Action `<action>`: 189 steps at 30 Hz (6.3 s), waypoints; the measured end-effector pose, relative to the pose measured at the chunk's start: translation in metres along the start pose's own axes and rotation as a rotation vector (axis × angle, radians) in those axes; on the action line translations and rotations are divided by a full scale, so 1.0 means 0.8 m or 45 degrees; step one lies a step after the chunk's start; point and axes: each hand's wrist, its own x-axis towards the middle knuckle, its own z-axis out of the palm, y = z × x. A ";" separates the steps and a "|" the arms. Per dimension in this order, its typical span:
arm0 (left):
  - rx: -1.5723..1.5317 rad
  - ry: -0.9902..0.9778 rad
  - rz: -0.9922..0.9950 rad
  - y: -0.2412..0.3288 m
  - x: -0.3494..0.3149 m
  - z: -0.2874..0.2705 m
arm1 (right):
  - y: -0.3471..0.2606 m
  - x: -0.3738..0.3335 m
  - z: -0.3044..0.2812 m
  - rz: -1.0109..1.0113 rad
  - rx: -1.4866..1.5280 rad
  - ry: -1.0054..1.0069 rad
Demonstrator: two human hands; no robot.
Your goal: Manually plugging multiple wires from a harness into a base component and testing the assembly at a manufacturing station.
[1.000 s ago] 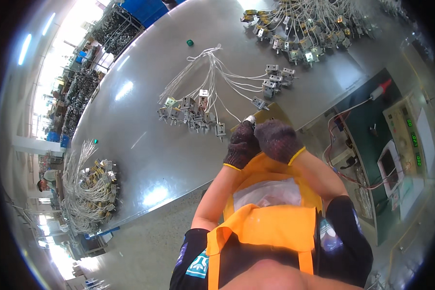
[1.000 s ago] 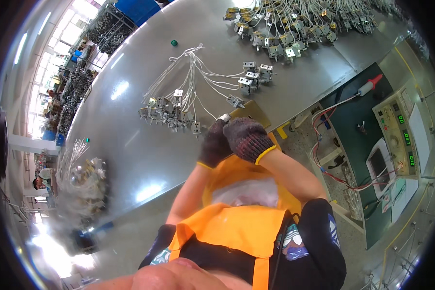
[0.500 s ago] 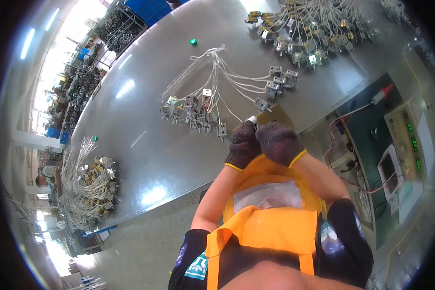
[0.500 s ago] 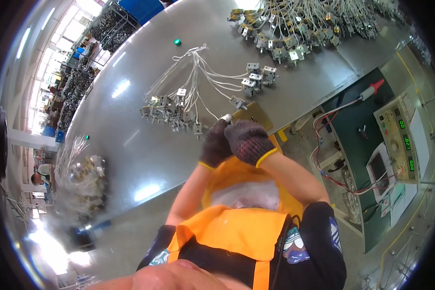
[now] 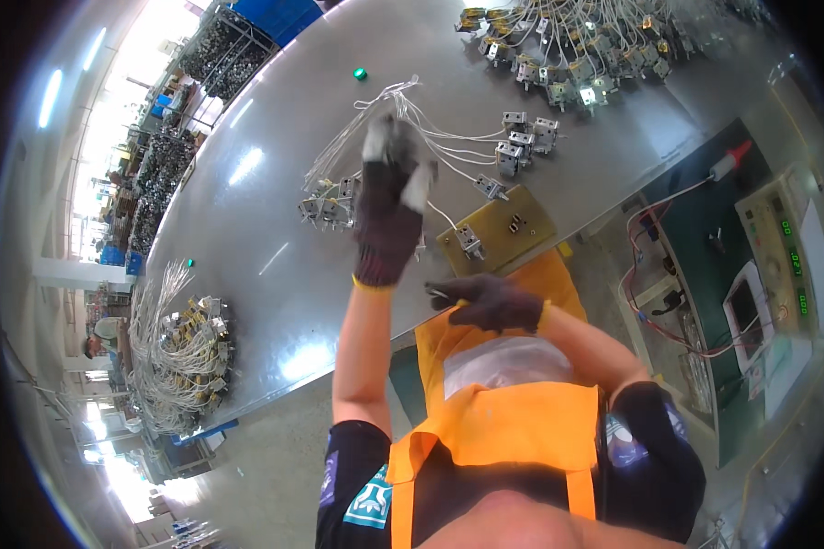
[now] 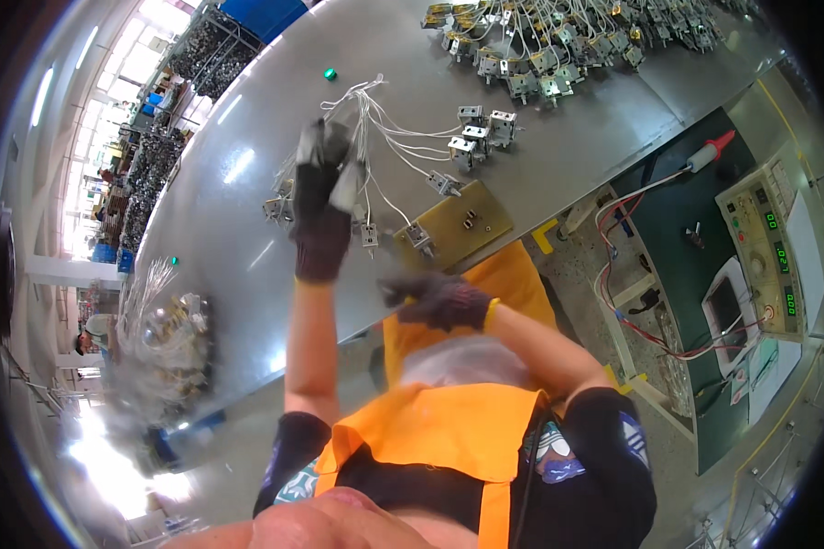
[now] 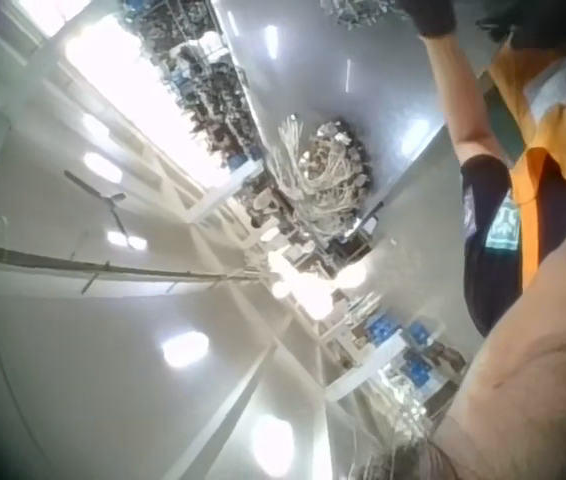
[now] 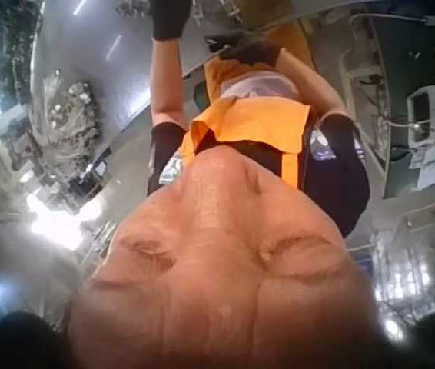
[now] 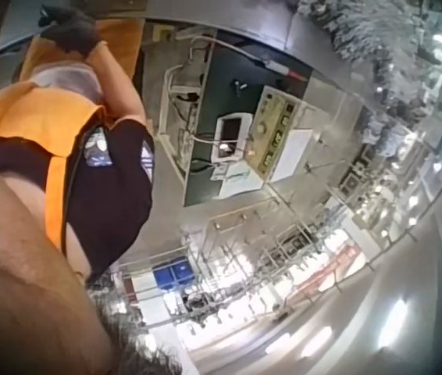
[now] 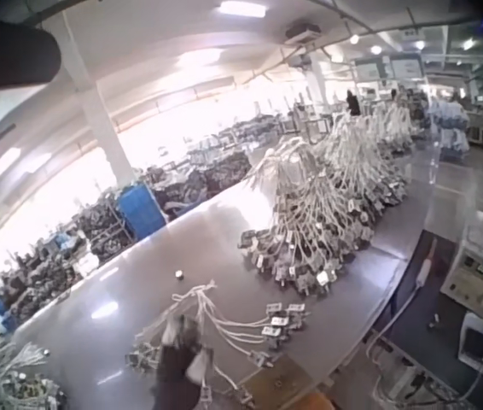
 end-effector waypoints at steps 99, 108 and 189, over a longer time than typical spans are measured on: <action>0.706 -0.189 -0.014 -0.100 -0.114 0.069 | -0.024 0.010 -0.039 0.154 -1.456 0.639; 1.241 -0.237 0.276 -0.069 -0.135 -0.014 | 0.007 -0.011 -0.035 -0.851 -0.481 0.572; 0.426 0.276 -0.181 -0.057 -0.056 -0.078 | 0.043 0.026 -0.061 -0.140 0.404 0.815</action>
